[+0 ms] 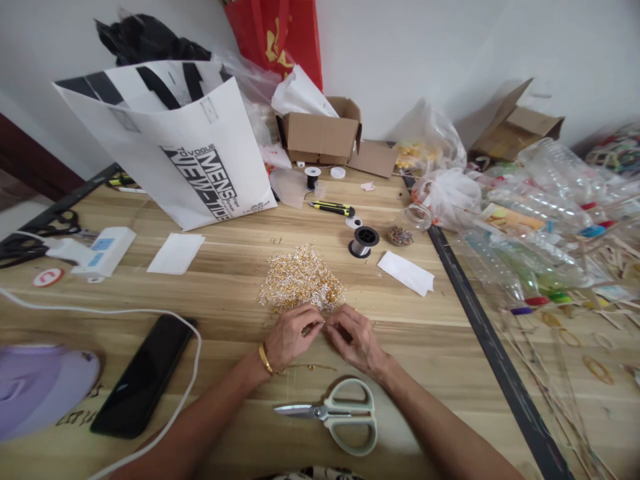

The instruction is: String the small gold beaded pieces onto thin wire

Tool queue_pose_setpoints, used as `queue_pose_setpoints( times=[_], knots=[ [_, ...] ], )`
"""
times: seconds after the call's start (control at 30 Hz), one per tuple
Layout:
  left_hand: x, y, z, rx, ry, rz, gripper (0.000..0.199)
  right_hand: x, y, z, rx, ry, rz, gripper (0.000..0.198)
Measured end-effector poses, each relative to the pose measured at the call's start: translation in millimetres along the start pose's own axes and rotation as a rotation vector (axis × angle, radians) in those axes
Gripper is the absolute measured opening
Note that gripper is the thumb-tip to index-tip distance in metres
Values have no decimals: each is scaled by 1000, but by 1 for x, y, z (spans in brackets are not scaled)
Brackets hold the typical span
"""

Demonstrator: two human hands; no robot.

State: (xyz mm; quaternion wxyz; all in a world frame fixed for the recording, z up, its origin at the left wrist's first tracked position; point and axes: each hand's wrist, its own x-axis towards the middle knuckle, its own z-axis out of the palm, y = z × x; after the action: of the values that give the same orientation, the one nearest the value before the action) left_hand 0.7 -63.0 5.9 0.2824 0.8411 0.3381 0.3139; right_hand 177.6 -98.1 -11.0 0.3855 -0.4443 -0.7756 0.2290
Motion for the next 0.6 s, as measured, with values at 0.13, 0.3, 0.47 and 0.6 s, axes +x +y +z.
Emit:
queue_pose_setpoints(
  times=[0.13,0.3,0.47,0.6],
  knots=[
    [-1,-1,1,1,-11,-4,13,1,0,0,8,3,4,8],
    [-1,-1,1,6,-13,-15,13,3,-1,-1,39,35,-21,9],
    [-1,-3,2,-33,-12,-49,11,2,2,1,48,62,-29,7],
    [1,-3,1,-60,-32,-97,10,2,4,2,59,73,-20,6]
  ],
)
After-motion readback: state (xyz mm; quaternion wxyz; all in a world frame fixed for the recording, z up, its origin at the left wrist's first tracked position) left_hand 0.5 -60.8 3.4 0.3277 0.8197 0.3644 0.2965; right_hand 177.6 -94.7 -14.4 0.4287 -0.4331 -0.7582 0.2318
